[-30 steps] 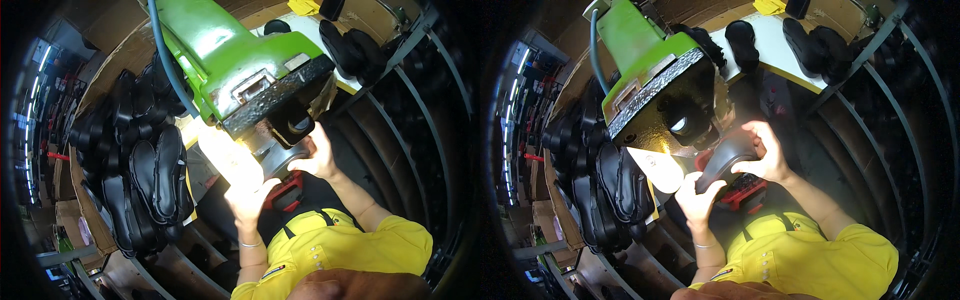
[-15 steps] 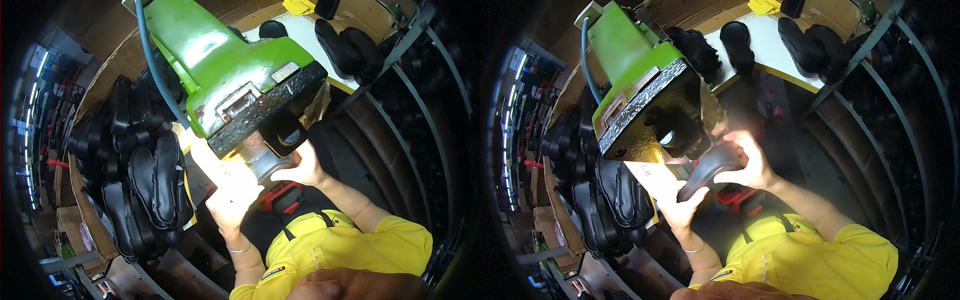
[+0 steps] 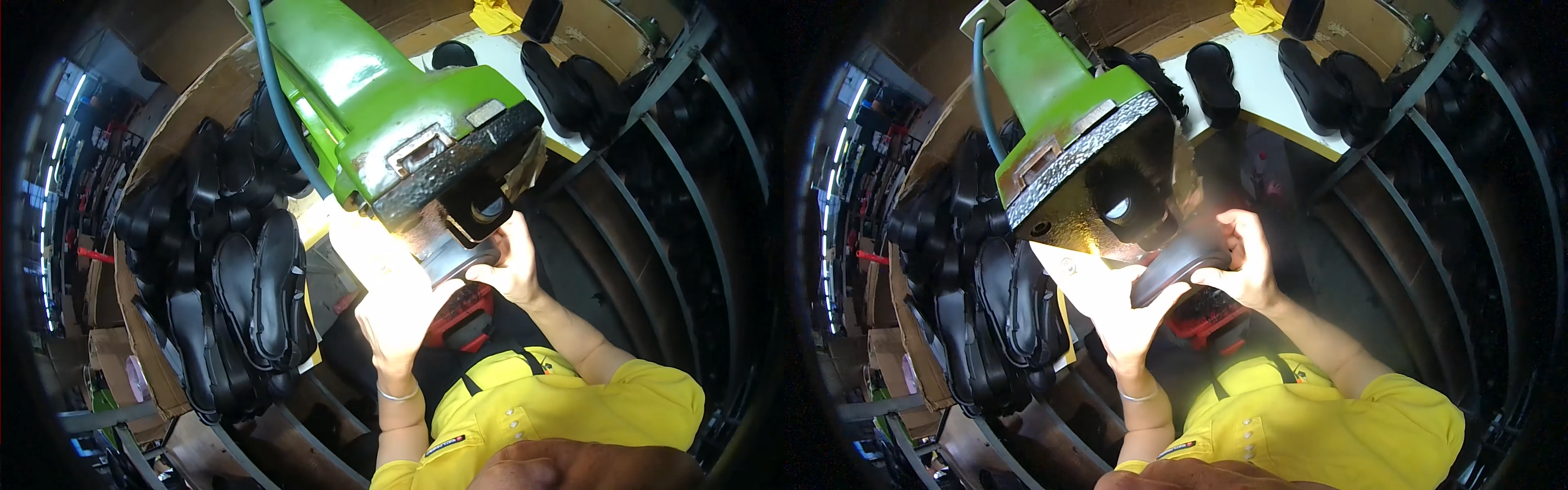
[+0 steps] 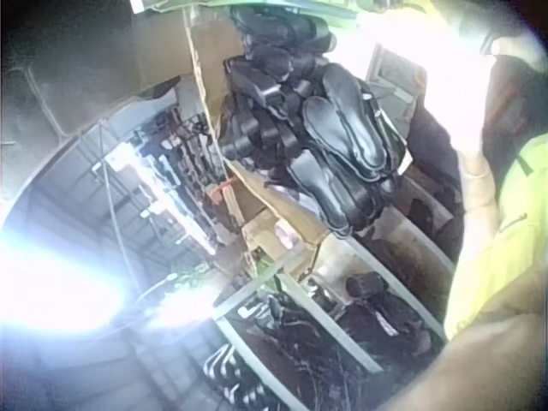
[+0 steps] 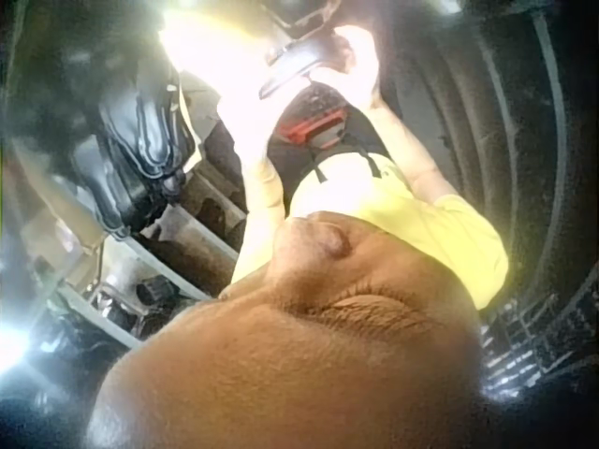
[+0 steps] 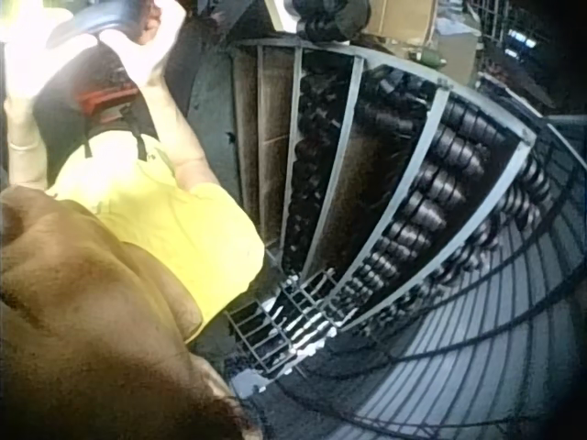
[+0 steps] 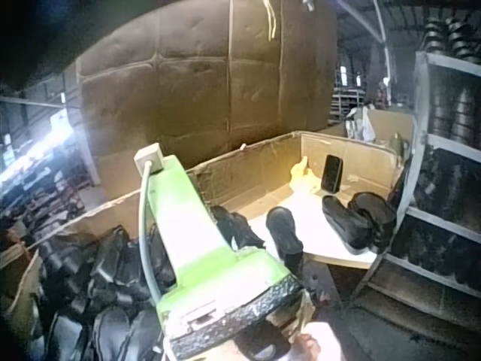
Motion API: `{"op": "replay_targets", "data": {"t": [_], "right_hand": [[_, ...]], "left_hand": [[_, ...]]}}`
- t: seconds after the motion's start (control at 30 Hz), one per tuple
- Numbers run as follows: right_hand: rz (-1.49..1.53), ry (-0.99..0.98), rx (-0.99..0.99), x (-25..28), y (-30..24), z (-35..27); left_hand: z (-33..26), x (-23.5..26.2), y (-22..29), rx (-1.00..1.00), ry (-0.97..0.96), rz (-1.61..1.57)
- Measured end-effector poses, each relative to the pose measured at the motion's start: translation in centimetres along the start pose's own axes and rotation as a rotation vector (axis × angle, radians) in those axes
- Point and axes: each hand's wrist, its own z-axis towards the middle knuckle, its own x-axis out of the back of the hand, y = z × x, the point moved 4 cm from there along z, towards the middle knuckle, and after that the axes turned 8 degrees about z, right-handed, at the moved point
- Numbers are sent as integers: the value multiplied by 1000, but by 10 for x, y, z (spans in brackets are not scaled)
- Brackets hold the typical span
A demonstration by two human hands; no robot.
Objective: The recorder is using a buffing machine to polish black shoes.
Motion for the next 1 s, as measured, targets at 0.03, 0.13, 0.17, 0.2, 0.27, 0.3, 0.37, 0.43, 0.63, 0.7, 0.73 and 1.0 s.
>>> {"op": "replay_targets", "data": {"t": [0.03,0.13,0.17,0.2,0.27,0.3,0.37,0.43,0.63,0.7,0.73,1.0], "right_hand": [[13,14,-4,1,1,0],[-10,-10,15,-2,1,0],[2,-11,-12,-3,1,1],[13,-7,-40,-3,1,1],[12,7,-84,-1,1,-1],[3,14,-100,-1,1,-1],[-3,21,-116,3,7,-5],[-86,-14,-143,5,12,-6],[-190,-1,-152,-2,7,-5],[-225,-21,-157,-7,5,-3],[-264,-28,-128,-9,2,-2],[-481,-49,216,-31,-11,3]], "left_hand": [[4,3,3,-114,69,28],[0,3,-2,-142,67,52],[-3,1,-5,-119,102,31],[-10,-6,-8,-98,134,7],[-21,-17,-14,-27,170,-76],[-28,-23,-18,22,176,-130],[-39,-31,-25,113,189,-216],[-45,-36,-28,175,203,-269],[-76,-70,-43,377,275,-540],[-90,-92,-43,402,325,-654],[-87,-98,-35,456,339,-771],[-86,-116,-15,437,491,-583]]}}
